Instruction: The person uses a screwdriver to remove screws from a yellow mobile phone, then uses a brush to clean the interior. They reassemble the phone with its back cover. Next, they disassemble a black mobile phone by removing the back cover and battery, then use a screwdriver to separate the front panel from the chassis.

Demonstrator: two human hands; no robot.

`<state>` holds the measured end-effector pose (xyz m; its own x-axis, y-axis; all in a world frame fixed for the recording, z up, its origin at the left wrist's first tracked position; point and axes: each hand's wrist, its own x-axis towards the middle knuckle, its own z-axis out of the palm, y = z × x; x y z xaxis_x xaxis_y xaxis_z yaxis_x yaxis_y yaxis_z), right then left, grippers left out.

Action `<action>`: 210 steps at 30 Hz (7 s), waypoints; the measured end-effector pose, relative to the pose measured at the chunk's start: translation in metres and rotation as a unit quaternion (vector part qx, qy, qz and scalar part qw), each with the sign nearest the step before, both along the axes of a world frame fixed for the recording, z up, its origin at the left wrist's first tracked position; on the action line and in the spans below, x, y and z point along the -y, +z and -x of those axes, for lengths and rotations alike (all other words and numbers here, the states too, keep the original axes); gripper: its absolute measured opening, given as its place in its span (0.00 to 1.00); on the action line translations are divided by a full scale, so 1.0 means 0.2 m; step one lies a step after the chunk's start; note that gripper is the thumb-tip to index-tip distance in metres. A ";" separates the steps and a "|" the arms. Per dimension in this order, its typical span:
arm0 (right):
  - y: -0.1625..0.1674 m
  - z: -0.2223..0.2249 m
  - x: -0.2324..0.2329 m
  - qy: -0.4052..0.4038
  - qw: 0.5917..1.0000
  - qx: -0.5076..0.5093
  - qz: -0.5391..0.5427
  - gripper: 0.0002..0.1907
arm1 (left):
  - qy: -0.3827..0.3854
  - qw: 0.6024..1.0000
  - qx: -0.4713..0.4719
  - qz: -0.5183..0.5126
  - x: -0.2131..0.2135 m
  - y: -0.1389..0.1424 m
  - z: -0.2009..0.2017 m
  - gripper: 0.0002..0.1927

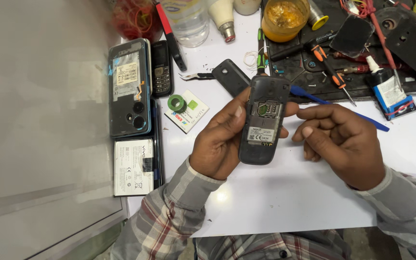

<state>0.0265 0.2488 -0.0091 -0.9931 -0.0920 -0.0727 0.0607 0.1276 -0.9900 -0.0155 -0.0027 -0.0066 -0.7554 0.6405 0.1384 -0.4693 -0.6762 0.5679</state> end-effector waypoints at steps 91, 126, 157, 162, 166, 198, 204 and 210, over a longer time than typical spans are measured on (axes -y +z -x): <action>0.01 -0.02 0.02 0.135 0.981 -0.075 -0.121 0.29 | 0.173 0.957 -0.079 0.218 -0.04 -0.04 -0.02 0.24; 0.01 -0.02 0.02 0.141 0.986 -0.034 -0.083 0.30 | 0.187 0.950 -0.101 0.230 -0.06 -0.05 -0.04 0.28; -0.02 0.01 0.08 0.124 0.991 0.004 -0.056 0.23 | 0.202 0.937 -0.124 0.259 -0.13 -0.04 -0.05 0.31; 0.02 0.06 0.08 0.065 0.986 -0.134 -0.076 0.07 | 0.124 0.959 -0.086 0.239 -0.12 -0.03 -0.05 0.29; 0.04 0.11 0.11 0.040 0.974 -0.224 0.010 0.08 | 0.079 0.954 -0.076 0.281 -0.14 -0.04 -0.06 0.25; -0.10 0.18 0.39 -0.078 0.959 -0.263 0.071 0.06 | 0.121 0.937 -0.051 0.324 -0.24 -0.09 -0.13 0.25; -0.09 0.17 0.39 -0.083 0.958 -0.262 0.086 0.06 | 0.129 0.930 -0.025 0.343 -0.23 -0.09 -0.11 0.29; -0.06 0.20 0.37 -0.097 0.970 -0.209 0.081 0.08 | 0.133 0.942 0.000 0.310 -0.22 -0.10 -0.07 0.27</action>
